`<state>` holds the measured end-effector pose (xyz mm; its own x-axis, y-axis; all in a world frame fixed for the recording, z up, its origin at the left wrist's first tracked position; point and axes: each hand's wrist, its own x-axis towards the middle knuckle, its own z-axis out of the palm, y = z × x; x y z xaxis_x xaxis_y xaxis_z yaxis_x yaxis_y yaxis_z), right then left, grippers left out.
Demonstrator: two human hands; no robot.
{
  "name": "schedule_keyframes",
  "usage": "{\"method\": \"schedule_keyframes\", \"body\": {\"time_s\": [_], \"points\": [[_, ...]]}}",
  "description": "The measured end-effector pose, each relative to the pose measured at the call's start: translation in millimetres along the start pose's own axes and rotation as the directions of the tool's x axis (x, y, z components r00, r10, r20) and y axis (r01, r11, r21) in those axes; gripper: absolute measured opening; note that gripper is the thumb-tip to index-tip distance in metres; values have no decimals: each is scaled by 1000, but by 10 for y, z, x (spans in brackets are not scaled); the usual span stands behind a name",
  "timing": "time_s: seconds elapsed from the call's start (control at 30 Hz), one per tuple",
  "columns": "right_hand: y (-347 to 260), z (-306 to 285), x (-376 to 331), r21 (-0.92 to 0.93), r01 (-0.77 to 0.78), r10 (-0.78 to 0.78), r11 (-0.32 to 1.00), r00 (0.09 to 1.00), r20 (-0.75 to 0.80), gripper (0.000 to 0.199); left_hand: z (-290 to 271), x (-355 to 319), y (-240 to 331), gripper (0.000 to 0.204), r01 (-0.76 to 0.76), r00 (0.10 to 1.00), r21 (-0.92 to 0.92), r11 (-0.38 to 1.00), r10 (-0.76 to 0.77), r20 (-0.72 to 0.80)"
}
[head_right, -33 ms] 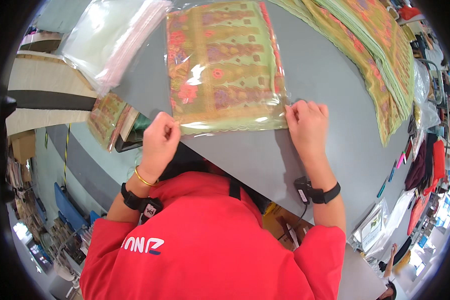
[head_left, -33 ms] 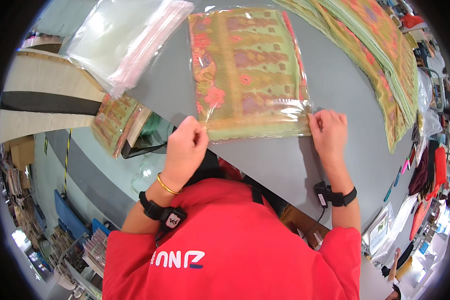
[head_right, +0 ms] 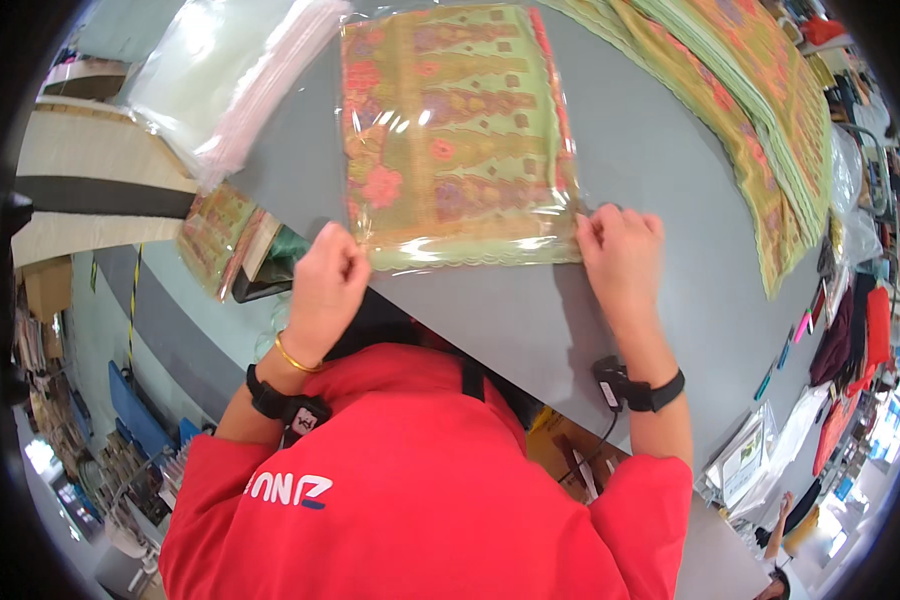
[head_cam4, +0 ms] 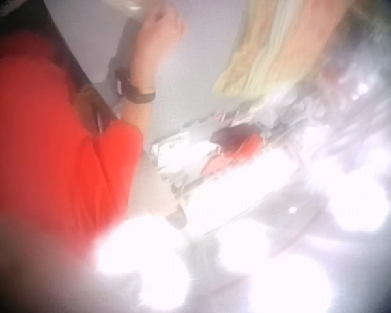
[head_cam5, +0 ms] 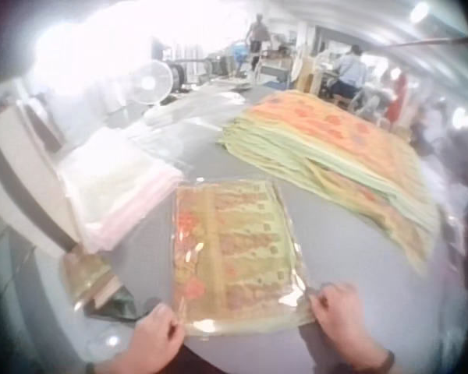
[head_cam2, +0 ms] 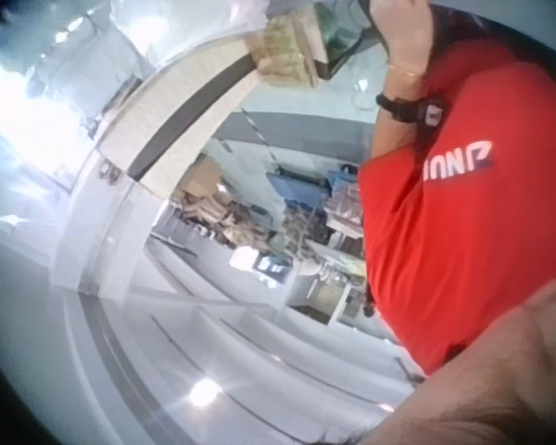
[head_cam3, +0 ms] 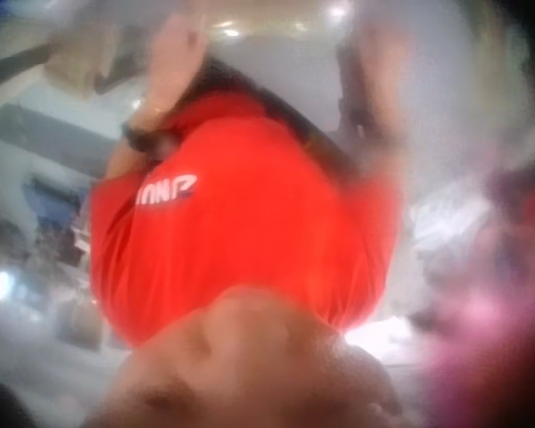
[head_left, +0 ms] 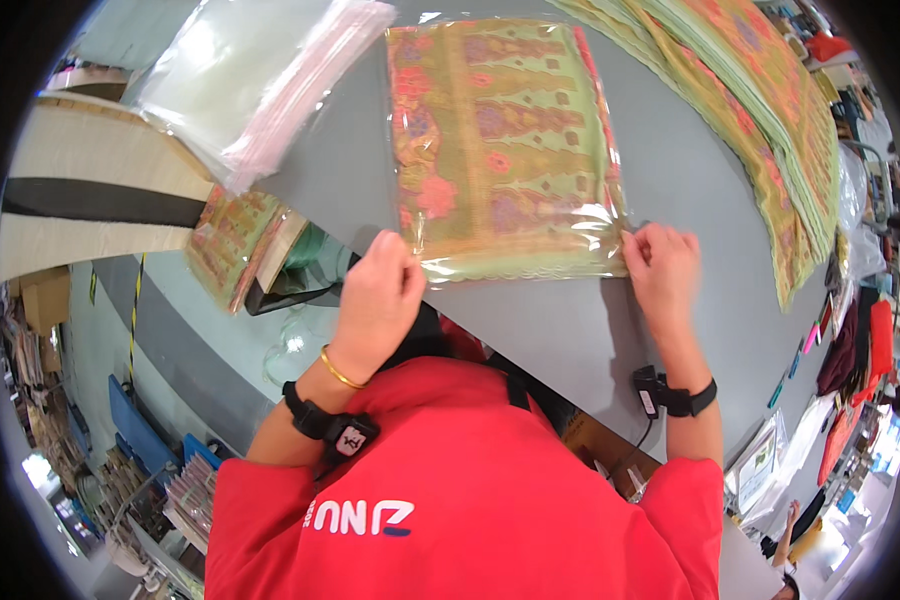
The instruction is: The person repeatedly folds patterned fabric pieces and places them into clear plastic bags. They smooth the fabric inside the bags and set the sealed packages aside on the table.
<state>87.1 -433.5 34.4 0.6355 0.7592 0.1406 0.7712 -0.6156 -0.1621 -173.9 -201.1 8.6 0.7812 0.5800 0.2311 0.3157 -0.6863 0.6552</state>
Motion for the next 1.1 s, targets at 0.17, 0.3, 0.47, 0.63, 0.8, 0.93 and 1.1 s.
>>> {"method": "schedule_keyframes", "body": {"time_s": [0.17, 0.3, 0.47, 0.63, 0.8, 0.93, 1.1], "points": [[-458, -28, 170, -92, 332, -343, 939, 925, -162, 36, -45, 36, -116, 25, -25, 998, 208, 978, 36, -52], [-789, -172, 0, 130, 474, -490, 871, 856, 165, 52, -254, -55, -561, 20, 153, 922, 26, 988, -133, -363], [-216, 71, 418, 96, 238, -243, 967, 969, 46, 63, -308, -610, -699, 32, 534, 823, -695, 481, -485, 296], [327, 531, 826, 89, 62, -55, 994, 995, -80, 61, -163, -660, -559, 38, 468, 816, -871, 153, -452, 360], [-612, 225, 731, 740, -426, 75, 520, 886, 457, 54, -900, -672, -938, 35, 369, 822, -917, 150, -514, 247], [-2001, 27, 757, 895, -207, -190, 396, 935, 301, 50, -1867, -1166, -1498, 37, 184, 720, -949, 258, -692, -49], [-3756, 216, 1241, 926, 65, -481, 372, 867, 132, 45, -2872, -1662, -2648, 41, -53, 636, -991, 121, -761, -127]]}}
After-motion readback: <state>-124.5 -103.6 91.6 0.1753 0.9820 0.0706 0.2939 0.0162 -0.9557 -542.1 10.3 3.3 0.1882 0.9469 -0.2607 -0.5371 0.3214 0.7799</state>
